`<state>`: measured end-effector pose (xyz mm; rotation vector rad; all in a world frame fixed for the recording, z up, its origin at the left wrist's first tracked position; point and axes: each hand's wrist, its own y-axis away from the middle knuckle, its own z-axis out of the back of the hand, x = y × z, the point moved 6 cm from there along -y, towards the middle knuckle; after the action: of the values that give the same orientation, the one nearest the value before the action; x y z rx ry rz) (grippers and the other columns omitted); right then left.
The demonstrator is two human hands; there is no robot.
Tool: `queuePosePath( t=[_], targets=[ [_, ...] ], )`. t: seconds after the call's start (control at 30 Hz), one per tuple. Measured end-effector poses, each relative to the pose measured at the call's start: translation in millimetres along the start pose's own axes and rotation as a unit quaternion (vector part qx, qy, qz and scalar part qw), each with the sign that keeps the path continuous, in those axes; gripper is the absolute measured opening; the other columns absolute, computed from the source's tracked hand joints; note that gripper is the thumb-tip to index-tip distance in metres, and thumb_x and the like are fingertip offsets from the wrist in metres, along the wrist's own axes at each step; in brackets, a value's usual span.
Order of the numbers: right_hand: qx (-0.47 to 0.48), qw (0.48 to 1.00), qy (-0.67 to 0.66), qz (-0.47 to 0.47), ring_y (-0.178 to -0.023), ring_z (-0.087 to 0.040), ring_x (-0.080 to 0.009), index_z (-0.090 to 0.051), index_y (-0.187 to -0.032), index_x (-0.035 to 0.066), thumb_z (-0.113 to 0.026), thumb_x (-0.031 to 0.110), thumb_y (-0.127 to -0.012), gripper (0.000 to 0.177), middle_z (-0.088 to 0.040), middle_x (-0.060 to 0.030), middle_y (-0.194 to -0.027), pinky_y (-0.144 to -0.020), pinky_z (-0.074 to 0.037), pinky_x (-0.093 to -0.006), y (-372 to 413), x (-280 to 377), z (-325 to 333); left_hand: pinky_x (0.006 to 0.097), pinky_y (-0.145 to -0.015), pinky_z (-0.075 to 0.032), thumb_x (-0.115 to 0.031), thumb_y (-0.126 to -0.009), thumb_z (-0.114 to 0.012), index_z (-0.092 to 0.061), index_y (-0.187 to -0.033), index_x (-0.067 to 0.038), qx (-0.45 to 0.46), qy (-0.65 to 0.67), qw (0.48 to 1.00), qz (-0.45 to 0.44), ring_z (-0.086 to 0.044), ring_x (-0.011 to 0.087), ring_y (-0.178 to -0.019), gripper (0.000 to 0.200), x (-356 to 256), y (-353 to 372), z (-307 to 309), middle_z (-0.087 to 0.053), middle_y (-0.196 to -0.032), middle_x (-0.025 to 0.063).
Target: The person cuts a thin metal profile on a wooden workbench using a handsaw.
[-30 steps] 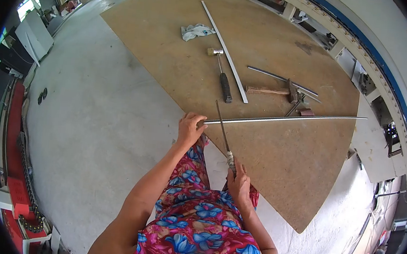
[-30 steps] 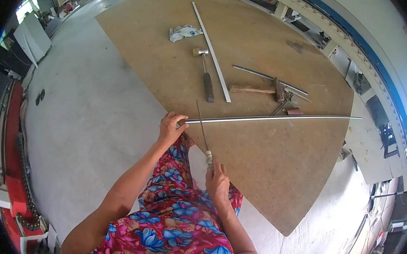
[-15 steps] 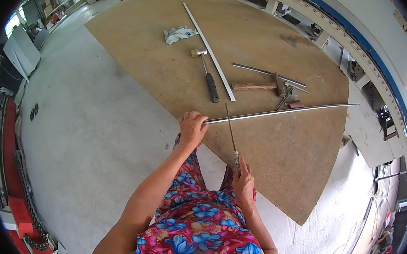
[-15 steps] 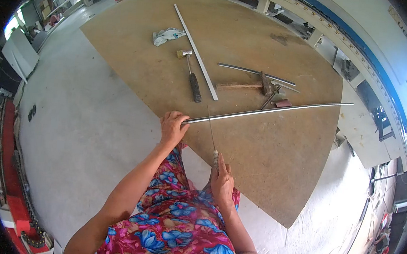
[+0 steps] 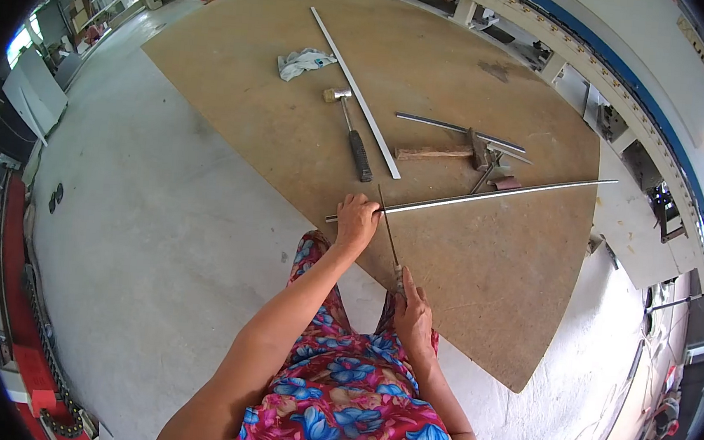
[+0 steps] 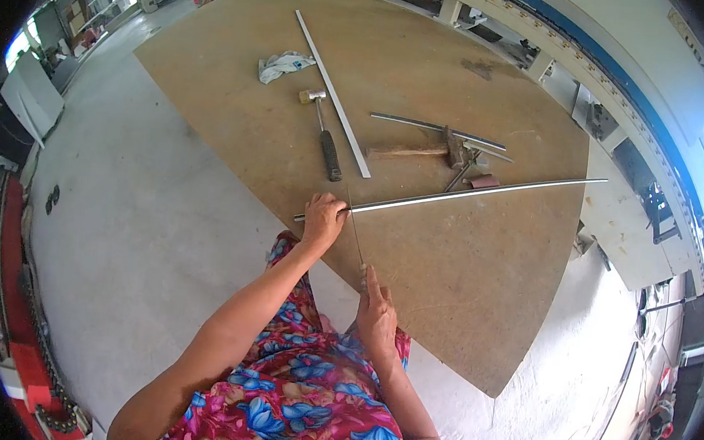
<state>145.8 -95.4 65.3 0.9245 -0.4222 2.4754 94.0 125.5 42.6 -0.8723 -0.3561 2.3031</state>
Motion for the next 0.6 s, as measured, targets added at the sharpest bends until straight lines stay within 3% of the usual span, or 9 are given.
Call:
queuePosePath(
  t=[0.33,0.43,0.6],
  targets=[
    [0.014,1.0,0.011,-0.022,-0.083,-0.064,-0.0452,-0.046,-0.14,0.013,-0.052,0.008,-0.092,0.048,-0.061,-0.0277,-0.098,-0.07,-0.052,-0.0492,-24.9,0.7,-10.0,0.0453,-0.078,-0.044,-0.013,-0.075,-0.074,-0.068,-0.082,-0.007,-0.021,0.031,0.998,-0.045,-0.057,0.0315,-0.09,0.01,5.9,0.9,-8.4,-0.06,-0.086,0.0085],
    [0.031,0.998,-0.008,-0.046,-0.091,-0.061,-0.0466,-0.042,-0.143,0.013,-0.055,0.003,-0.088,0.057,-0.06,-0.0295,-0.102,-0.078,-0.049,-0.0496,-49.4,8.2,-16.6,0.0457,-0.077,-0.045,-0.013,-0.076,-0.073,-0.067,-0.082,-0.007,-0.013,0.03,0.999,-0.039,-0.057,0.0321,-0.09,0.01,4.8,0.7,-7.1,-0.06,-0.087,0.0087],
    [0.017,0.999,-0.003,-0.031,-0.091,-0.061,-0.0465,-0.042,-0.142,0.013,-0.054,0.003,-0.088,0.057,-0.061,-0.0289,-0.101,-0.077,-0.05,-0.0493,-51.4,6.5,-23.4,0.0456,-0.077,-0.044,-0.012,-0.076,-0.073,-0.067,-0.082,-0.006,-0.01,0.036,0.999,-0.04,-0.057,0.0326,-0.089,0.01,7.1,-0.1,-7.7,-0.06,-0.087,0.0089]
  ],
)
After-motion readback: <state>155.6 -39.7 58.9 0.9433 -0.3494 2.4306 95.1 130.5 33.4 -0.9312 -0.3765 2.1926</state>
